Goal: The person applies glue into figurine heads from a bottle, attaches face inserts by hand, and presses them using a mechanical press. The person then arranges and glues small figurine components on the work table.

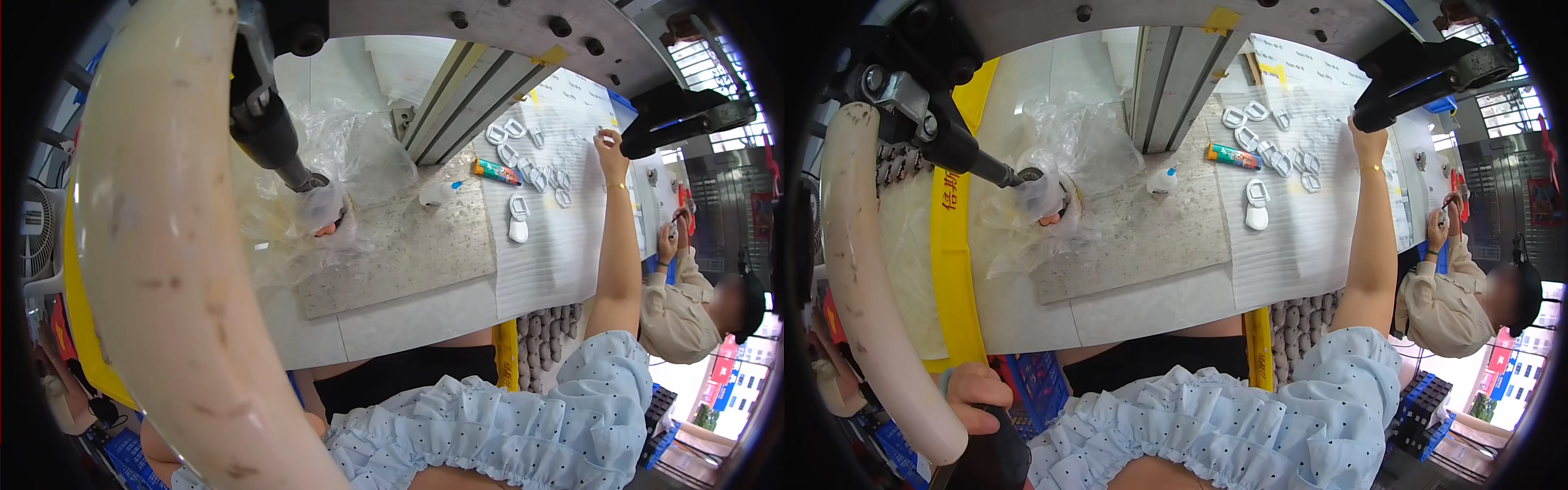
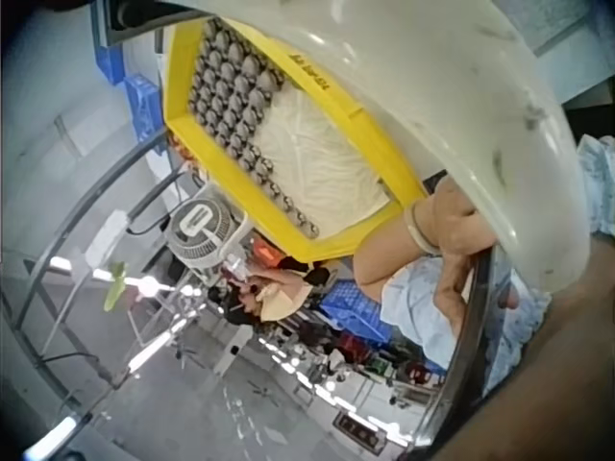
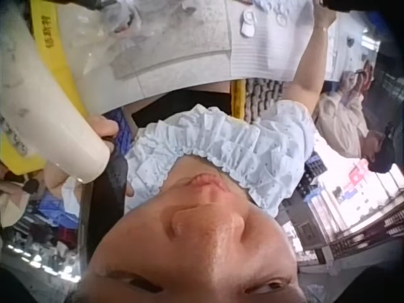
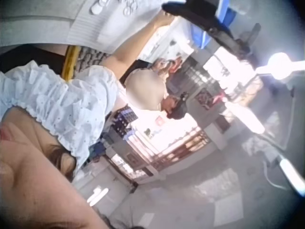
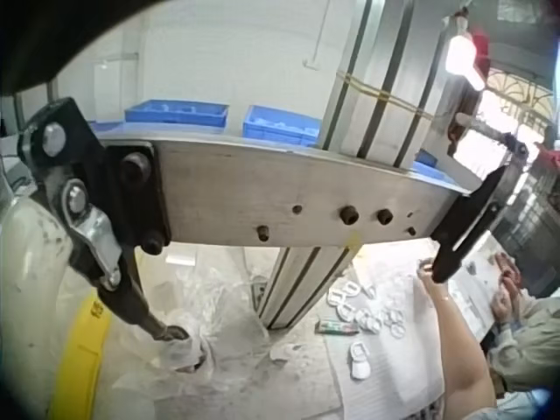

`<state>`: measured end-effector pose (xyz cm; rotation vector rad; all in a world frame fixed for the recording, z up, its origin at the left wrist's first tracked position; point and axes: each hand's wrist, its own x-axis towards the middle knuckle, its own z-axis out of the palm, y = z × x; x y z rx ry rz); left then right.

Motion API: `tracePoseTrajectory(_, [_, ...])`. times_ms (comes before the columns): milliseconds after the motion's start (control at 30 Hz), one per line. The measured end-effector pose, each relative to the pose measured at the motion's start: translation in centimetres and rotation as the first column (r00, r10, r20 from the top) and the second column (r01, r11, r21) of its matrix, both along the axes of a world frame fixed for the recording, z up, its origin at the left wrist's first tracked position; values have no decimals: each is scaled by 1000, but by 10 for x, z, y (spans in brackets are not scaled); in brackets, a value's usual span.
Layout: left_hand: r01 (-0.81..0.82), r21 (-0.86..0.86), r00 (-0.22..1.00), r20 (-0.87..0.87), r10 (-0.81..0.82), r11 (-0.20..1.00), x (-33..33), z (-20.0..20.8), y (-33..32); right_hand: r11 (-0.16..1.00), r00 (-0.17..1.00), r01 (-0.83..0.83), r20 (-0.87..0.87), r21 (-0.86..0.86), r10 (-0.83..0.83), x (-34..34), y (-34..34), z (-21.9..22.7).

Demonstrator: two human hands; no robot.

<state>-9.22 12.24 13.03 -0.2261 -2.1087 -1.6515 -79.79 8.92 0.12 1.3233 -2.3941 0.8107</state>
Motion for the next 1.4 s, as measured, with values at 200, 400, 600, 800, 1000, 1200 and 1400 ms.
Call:
tracePoseTrajectory(200, [-58, 27, 989, 139, 54, 998, 3, 20, 8, 985, 943, -162, 304, 57, 138, 115, 75, 30])
tracePoseTrajectory(400, [3, 45, 974, 225, -13, 999, -5, 42, 4, 968, 921, -221, 353, 123, 165, 117, 77, 30])
tracePoseTrajectory(600, [59, -30, 978, 201, -52, 998, 1, 31, 4, 954, 965, -262, 38, 146, 259, 54, 5, 13])
tracePoseTrajectory(800, [114, -3, 960, 257, -109, 993, 21, 16, 9, 715, 996, -41, -28, 698, 84, 43, -53, 31])
tracePoseTrajectory(1000, [48, -49, 988, 150, -40, 998, 19, 14, 8, 609, 982, -147, 186, 779, -2, 52, -72, 36])
tracePoseTrajectory(1200, [53, -55, 988, 146, -44, 997, 17, 18, 7, 916, 901, -234, 428, 325, 78, 41, -53, 30])
tracePoseTrajectory(1400, [-13, -53, 988, 151, 20, 999, 15, 23, 14, 992, 794, -30, 606, 124, -51, 89, -1, 54])
